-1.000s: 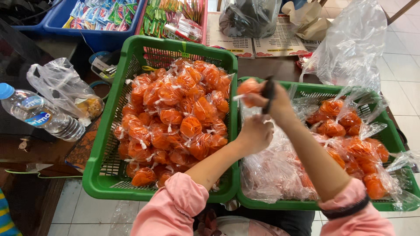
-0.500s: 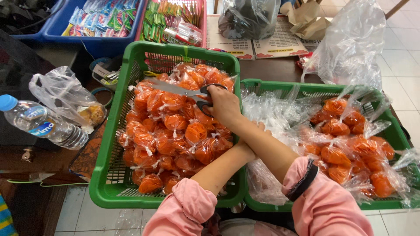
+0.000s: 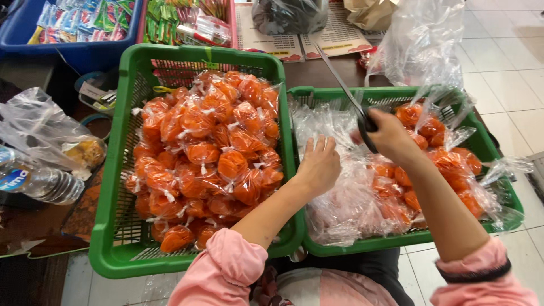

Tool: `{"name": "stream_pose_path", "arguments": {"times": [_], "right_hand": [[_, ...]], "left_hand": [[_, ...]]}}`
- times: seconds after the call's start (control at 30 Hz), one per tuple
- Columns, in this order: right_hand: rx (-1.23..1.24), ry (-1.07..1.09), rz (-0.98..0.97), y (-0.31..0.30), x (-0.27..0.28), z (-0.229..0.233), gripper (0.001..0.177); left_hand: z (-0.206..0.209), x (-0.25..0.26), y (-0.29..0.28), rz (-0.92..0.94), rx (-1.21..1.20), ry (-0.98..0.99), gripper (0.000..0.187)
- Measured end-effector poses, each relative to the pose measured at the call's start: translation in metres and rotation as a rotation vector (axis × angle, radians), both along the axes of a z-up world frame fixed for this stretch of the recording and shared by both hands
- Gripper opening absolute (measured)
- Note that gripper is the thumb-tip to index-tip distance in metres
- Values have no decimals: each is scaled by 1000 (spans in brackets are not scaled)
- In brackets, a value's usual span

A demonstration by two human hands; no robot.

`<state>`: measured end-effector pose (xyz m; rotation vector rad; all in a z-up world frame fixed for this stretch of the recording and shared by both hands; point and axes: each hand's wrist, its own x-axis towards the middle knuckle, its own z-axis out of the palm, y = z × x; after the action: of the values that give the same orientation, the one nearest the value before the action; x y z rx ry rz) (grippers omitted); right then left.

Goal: The person uses scissors to trim the excess plastic from the tops of small bags containing shredded carrots.

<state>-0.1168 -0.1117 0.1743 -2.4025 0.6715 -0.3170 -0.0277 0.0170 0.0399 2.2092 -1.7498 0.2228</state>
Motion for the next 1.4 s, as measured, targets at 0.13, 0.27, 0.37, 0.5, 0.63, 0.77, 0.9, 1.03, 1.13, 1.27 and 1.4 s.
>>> {"name": "stream_pose_path", "arguments": {"times": [0.13, 0.27, 0.37, 0.5, 0.63, 0.77, 0.9, 1.03, 1.13, 1.27, 1.4], "right_hand": [[80, 281, -106, -19, -56, -38, 41], [-104, 555, -40, -36, -78, -84, 44], [-203, 639, 28, -58, -70, -121, 48], [-200, 647, 45, -60, -49, -148, 44], [-192, 584, 11, -69, -15, -140, 43], [-148, 499, -72, -71, 9, -159, 48], [-94, 431, -105, -65, 18, -155, 52], [202, 272, -194, -59, 18, -134, 39], [724, -14, -314, -92, 22, -160, 28], [338, 165, -188, -72, 12, -153, 34], [147, 213, -30, -69, 13, -167, 55]], "left_hand": [[59, -21, 33, -147, -61, -2, 89], [77, -32, 45, -128, 414, 73, 99], [59, -30, 33, -68, 601, 50, 92], [-9, -16, 5, -59, 512, 151, 62], [-5, 14, -6, 70, 480, 137, 68], [-5, 12, -6, 199, 209, 1, 22], [-59, 33, -36, 220, 246, 41, 29], [-75, 47, -55, 208, 277, 94, 27], [-63, 46, -51, 197, 280, 115, 22], [-53, 39, -43, 196, 196, 121, 18], [-63, 39, -45, 212, 196, 114, 23]]}}
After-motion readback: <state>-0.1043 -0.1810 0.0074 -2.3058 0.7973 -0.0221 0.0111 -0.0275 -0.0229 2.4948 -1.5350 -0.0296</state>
